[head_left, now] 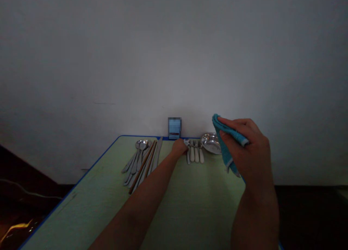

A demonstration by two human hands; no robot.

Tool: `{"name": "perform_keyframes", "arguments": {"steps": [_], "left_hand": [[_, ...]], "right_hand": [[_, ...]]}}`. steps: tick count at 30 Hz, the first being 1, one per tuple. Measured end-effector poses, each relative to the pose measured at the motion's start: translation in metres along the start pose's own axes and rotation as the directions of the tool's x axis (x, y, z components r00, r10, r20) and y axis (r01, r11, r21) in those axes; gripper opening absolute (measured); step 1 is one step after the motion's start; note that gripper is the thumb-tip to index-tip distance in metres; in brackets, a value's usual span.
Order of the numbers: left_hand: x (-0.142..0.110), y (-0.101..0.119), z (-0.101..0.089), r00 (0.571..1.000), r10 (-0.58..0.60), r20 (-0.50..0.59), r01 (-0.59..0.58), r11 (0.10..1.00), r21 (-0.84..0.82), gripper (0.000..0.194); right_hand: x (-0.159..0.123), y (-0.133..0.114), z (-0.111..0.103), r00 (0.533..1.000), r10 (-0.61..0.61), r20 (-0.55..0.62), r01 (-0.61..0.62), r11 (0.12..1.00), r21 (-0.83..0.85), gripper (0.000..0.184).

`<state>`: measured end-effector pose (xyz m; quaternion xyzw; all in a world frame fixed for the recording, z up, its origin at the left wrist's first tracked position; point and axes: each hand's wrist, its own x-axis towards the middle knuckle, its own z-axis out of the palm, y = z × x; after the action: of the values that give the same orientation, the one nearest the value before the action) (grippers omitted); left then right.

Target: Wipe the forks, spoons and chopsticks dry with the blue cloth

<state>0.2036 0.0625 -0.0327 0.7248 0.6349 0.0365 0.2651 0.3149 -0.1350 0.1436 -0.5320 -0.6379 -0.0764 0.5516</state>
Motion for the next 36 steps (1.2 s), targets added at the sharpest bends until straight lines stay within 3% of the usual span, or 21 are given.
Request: {"name": "perform_keyframes", "arguments": {"steps": [15,25,36], "left_hand": [[-0.01,-0.005,-0.002,0.999,0.05,-0.005,-0.05,0.999,0.021,0.032],[-0.042,-0.062,-0.037,0.994,0.067,-0.085,-0.064,0.997,0.04,0.029],[-0.059,-0.111,-0.065,0.975,-0.004,-0.22,0.038,0.988,0.149,0.026]], "right_hand": [[-0.001,0.001,-0.002,1.0,0.017,0.0,-0.017,1.0,-0.021,0.032],[0.001,0.004,0.0,1.0,0.011,0.0,-0.011,1.0,-0.025,0.028],[0.0,0.01,0.0,1.0,0.019,0.011,-0.018,1.0,-0.012,0.028]]}}
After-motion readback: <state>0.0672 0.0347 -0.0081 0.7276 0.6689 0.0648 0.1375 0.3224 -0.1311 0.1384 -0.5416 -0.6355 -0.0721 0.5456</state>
